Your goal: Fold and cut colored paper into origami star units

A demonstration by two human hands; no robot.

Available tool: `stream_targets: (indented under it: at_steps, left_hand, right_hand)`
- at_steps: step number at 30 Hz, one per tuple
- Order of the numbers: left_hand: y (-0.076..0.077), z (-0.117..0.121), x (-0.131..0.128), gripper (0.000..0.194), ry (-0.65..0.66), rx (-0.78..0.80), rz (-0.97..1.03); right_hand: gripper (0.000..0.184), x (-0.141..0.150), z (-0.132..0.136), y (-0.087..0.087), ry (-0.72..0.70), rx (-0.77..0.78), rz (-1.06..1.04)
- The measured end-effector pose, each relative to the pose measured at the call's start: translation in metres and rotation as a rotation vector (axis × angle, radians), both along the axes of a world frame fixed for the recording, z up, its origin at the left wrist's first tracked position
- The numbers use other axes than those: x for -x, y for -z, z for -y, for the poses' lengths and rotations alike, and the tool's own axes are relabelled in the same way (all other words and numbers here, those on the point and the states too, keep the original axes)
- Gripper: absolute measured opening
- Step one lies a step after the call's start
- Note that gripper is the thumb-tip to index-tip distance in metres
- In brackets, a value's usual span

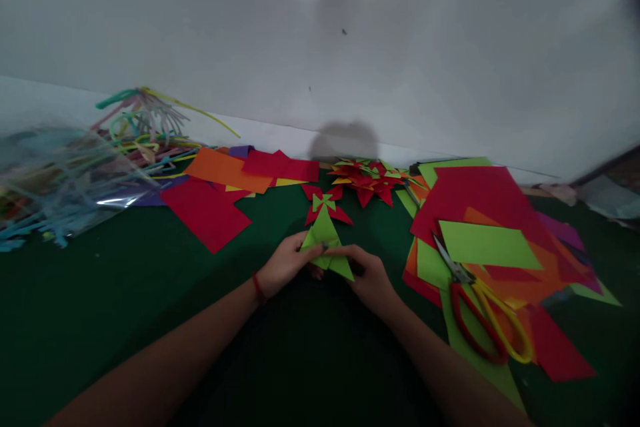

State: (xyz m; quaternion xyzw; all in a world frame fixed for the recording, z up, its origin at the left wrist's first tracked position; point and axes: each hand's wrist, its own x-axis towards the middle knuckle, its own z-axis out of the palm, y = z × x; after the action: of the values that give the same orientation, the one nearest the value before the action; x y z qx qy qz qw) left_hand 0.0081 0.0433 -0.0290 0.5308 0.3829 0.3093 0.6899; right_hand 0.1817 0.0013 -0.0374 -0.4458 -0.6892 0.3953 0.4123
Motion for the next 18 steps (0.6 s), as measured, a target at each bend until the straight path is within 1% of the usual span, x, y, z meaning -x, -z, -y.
stream_targets:
  at_steps: [3,5,7,9,11,13,14,15,18]
  left_hand:
    - [0.001,0.001,-0.001,0.031,-0.076,-0.131,-0.037]
    - [0.003,0.001,0.000,0.027,-0.134,-0.232,-0.063]
    - [0.003,0.001,0.001,0.023,-0.180,-0.287,-0.073]
    - [0.002,0.000,0.002,0.021,-0.217,-0.307,-0.069]
    - [0.000,0.001,0.001,0.022,-0.242,-0.310,-0.029]
    - [-0.001,0.003,-0.001,0.027,-0.233,-0.285,0.029]
    - [-0.001,0.004,-0.003,0.030,-0.219,-0.270,0.048]
    - [-0.001,0.005,-0.004,0.030,-0.200,-0.259,0.049]
    - [0.002,0.005,-0.005,0.027,-0.132,-0.284,-0.020]
  right_hand:
    - [0.034,0.001,0.001,0.003,0.118,-0.126,0.111]
    - [0.034,0.001,0.001,0.002,0.162,-0.145,0.108]
    - [0.038,0.001,0.000,-0.001,0.181,-0.102,0.019]
    - [0.046,0.000,0.000,-0.005,0.176,-0.018,-0.125]
    - [0.053,-0.002,0.001,-0.008,0.118,0.087,-0.238]
    - [0.054,-0.005,0.003,-0.009,0.059,0.182,-0.301]
    - [0.052,-0.006,0.004,-0.008,0.056,0.225,-0.319]
    - [0.046,-0.007,0.004,-0.008,0.082,0.256,-0.332]
    - [0.022,-0.008,0.002,-0.008,0.243,0.263,-0.340]
